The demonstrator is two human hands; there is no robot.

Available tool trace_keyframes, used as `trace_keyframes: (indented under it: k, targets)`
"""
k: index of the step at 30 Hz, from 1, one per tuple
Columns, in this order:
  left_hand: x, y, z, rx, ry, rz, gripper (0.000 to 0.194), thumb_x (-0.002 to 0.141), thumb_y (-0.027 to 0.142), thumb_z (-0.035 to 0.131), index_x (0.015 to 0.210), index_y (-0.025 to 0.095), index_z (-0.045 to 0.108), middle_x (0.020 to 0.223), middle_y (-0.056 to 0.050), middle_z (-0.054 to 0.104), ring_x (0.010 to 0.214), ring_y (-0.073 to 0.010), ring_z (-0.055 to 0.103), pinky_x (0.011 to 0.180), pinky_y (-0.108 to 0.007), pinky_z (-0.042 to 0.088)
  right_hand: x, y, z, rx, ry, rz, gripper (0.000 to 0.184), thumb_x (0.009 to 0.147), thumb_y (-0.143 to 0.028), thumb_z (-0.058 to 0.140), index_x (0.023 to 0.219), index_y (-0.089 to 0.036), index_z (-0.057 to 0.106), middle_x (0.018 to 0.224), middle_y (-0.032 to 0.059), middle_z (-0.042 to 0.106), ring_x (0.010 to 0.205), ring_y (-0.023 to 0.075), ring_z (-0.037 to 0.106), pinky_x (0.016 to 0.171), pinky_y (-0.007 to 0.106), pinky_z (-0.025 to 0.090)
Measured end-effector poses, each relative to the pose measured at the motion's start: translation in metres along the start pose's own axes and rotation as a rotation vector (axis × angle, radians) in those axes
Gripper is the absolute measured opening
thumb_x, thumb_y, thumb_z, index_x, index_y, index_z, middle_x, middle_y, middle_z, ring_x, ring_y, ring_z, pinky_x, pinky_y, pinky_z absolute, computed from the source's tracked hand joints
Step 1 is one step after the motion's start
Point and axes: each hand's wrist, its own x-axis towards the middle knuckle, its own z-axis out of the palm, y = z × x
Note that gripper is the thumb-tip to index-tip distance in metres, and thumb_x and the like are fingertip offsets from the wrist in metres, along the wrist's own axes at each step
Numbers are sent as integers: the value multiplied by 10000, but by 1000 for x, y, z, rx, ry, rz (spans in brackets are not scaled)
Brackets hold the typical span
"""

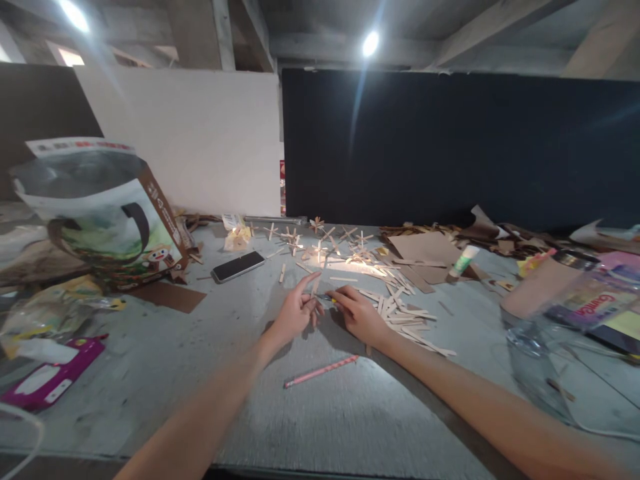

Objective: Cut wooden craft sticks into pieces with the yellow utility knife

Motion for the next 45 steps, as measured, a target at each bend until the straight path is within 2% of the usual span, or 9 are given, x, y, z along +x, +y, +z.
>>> trace_keyframes:
  k: [5,27,34,40,45]
  targets:
    - [0,0,0,5,-3,5,744,903,326,598,1562,184,282,651,28,640,420,-92,550,454,-200,425,0,-1,0,-23,10,-3,478,919,-44,436,1319,-239,611,1052,108,623,951,221,622,828,376,564]
    - [-1,2,-1,1,6,17,711,911,343,592,1542,177,311,633,37,631,424,-101,554,446,-199,430,1,-1,0,-2,14,3,466,922,-49,433,1307,-239,614,1054,106,619,957,222,629,841,380,561]
    - [-1,1,0,6,-3,-3,710,898,339,602,1537,193,329,647,38,633,405,-82,537,450,-194,428,0,1,2,-3,-10,2,474,922,-49,442,1322,-244,606,1054,106,626,968,225,629,855,389,563]
    - [-1,0,-1,27,-10,12,724,906,303,580,1559,191,288,654,34,641,414,-86,546,458,-197,429,1,0,1,-13,-22,8,515,900,-40,458,1347,-253,598,1046,102,631,959,229,632,857,392,566]
    - [0,-3,-1,9,3,23,807,895,296,596,1592,188,203,642,36,642,404,-91,537,455,-203,417,1,0,1,-8,-15,-1,496,911,-44,444,1334,-245,605,1057,108,628,970,229,631,855,387,566]
